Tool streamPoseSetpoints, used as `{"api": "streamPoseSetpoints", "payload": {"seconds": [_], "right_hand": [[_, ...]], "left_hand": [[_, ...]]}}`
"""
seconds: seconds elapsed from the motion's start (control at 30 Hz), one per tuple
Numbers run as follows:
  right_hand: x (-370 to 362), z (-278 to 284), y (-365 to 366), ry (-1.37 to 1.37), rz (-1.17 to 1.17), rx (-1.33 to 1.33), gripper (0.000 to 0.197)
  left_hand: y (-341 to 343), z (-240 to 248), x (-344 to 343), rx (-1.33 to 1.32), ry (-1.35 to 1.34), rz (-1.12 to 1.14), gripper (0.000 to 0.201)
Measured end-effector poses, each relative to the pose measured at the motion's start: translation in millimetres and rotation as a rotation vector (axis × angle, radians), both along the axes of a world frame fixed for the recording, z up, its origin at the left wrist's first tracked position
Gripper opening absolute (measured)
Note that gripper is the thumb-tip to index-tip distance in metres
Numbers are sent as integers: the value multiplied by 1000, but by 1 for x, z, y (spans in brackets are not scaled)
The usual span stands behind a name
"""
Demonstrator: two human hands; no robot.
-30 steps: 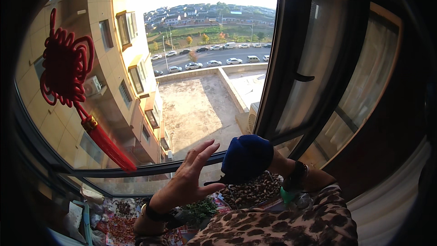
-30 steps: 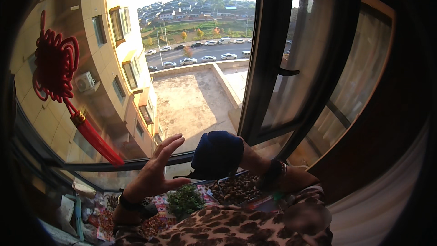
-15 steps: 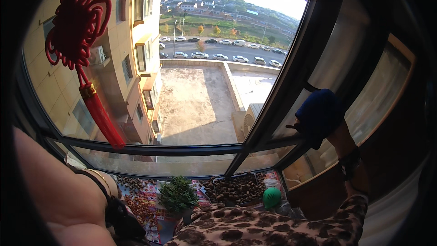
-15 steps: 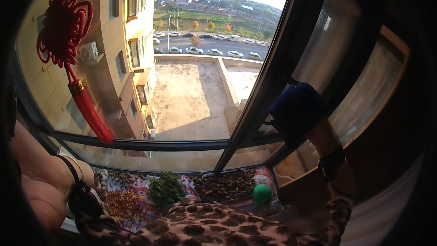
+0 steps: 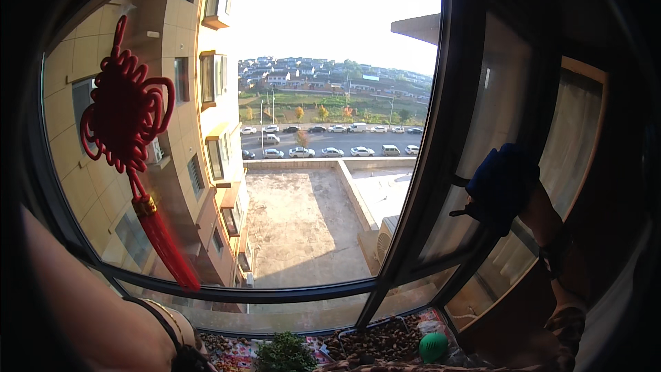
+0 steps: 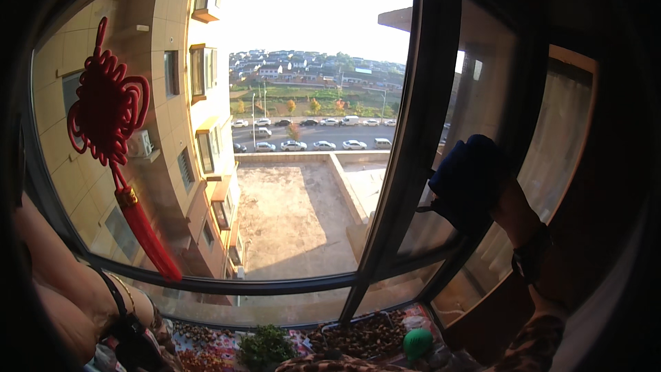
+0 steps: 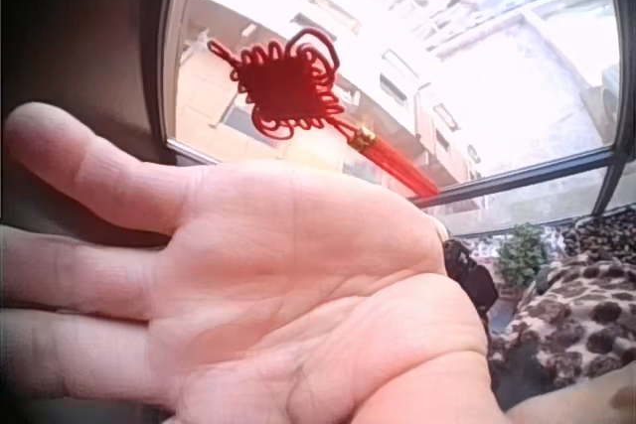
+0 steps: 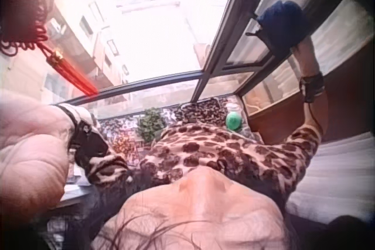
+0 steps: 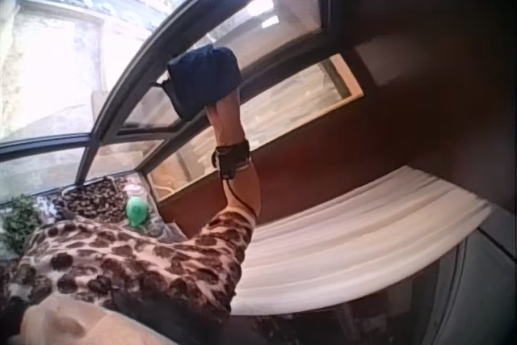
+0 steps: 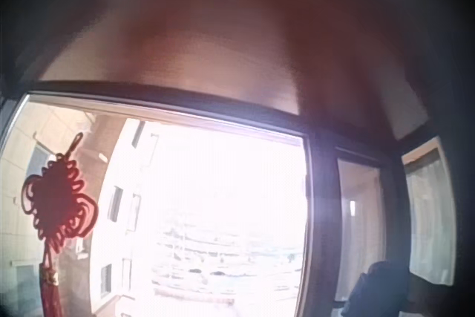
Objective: The person wipes a large balcony window with a blue cloth, moving from the upper section down to the lower frame. They then walk into the living room, wring the cloth in a basin of water, and return to the balcony to continue wiping the window.
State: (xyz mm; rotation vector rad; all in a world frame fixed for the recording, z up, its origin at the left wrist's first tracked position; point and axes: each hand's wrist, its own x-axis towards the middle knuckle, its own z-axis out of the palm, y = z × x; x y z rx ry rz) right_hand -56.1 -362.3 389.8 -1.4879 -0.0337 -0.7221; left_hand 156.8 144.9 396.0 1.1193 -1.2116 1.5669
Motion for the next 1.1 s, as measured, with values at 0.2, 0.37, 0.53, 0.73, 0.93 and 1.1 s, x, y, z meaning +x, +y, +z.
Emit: {"api": "streamPoseSetpoints", "payload": {"seconds": [0.2, 0.37, 0.53, 0.73, 0.93, 1.1], "right_hand": [[8, 32, 11, -144, 86, -50, 36], [30, 40, -8, -87, 87, -13, 39], [72, 41, -51, -87, 50, -29, 41], [160, 63, -77, -182, -159, -239, 45], [258, 109, -66, -768, -1071, -1248, 67], [342, 54, -44, -607, -1074, -1358, 94]], "left_hand": [[-8, 10, -12, -28, -13, -12, 80], [-23, 15, -9, -43, 3, -43, 76], [-39, 29, 7, -52, -48, -56, 72], [-51, 51, 16, -141, -51, -134, 67], [-57, 1, 7, -93, -58, 124, 63], [-57, -89, 20, 58, -109, 67, 63]]}}
